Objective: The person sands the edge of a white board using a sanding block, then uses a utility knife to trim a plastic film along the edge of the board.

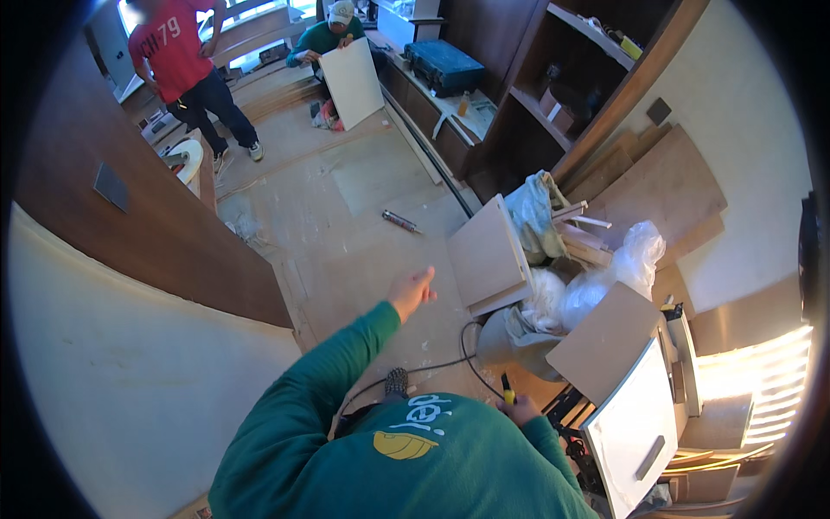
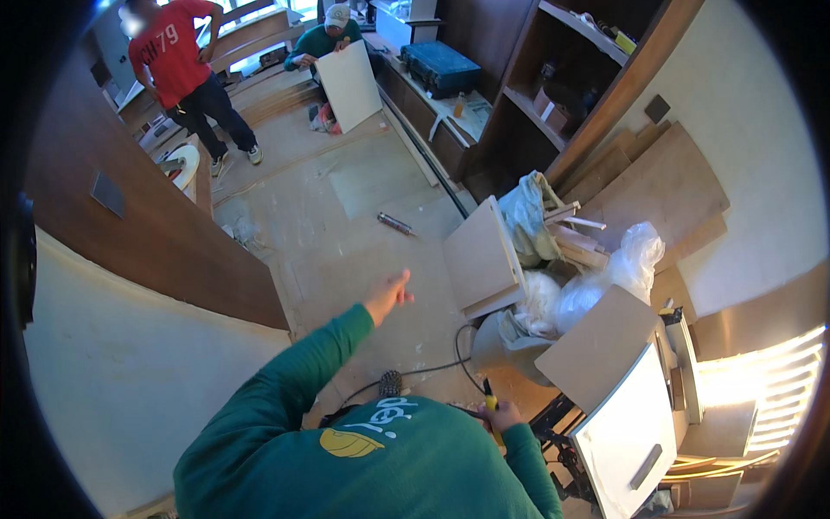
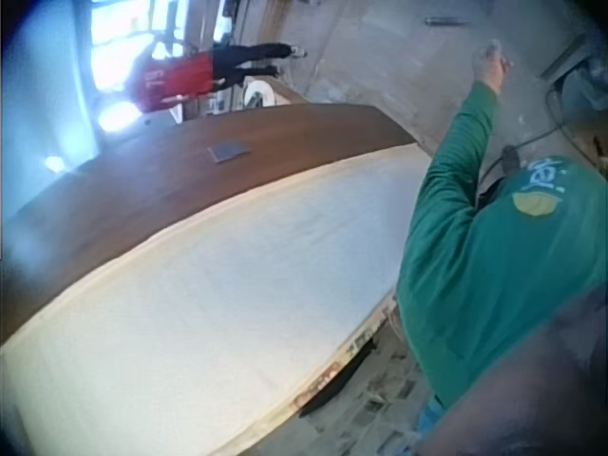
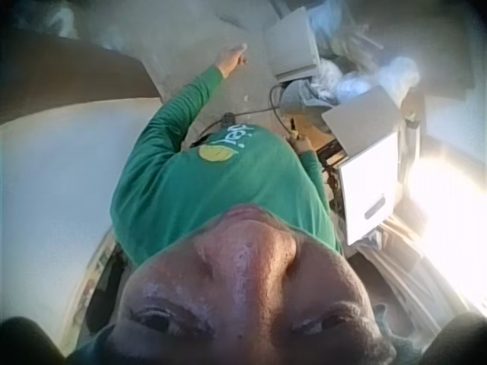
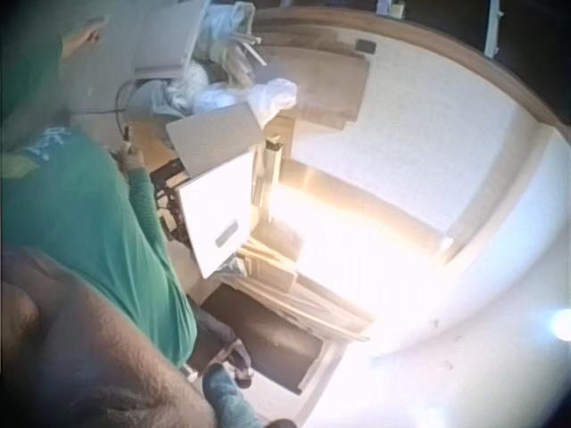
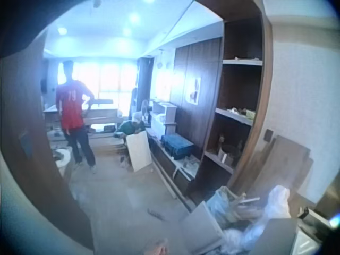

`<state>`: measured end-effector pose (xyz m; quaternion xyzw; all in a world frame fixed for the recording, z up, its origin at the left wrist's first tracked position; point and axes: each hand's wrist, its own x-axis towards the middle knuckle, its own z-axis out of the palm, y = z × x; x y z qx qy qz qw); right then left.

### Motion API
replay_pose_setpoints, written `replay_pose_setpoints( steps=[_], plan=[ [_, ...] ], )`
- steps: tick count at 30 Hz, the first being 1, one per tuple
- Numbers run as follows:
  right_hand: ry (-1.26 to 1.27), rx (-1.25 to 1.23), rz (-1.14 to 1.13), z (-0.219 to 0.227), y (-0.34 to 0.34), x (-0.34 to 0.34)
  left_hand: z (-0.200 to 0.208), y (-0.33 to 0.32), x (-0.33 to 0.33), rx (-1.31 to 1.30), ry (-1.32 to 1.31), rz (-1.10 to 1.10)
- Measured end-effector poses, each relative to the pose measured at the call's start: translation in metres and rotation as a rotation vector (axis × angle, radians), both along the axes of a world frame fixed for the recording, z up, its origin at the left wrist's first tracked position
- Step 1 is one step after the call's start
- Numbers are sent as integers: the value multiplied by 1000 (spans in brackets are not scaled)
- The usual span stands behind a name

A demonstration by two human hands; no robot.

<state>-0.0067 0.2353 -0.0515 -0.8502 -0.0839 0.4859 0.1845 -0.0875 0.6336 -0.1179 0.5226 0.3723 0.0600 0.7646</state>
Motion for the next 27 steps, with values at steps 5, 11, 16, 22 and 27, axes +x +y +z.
replay_pose_setpoints(
  steps=[5,11,16,22,27],
  plan=[
    [-269,-187,165,-110,-158,8,103,162,113,159,-300,-80],
    [-204,-298,-164,-62,-179,-2,219,249,153,586,21,-83],
    [-197,-284,-230,-55,-178,-8,251,252,161,573,58,-105],
    [-188,-263,-247,-57,-177,-17,269,250,162,652,92,-139],
    [-185,-254,-254,-57,-178,-23,275,248,154,683,84,-136]
  ],
)
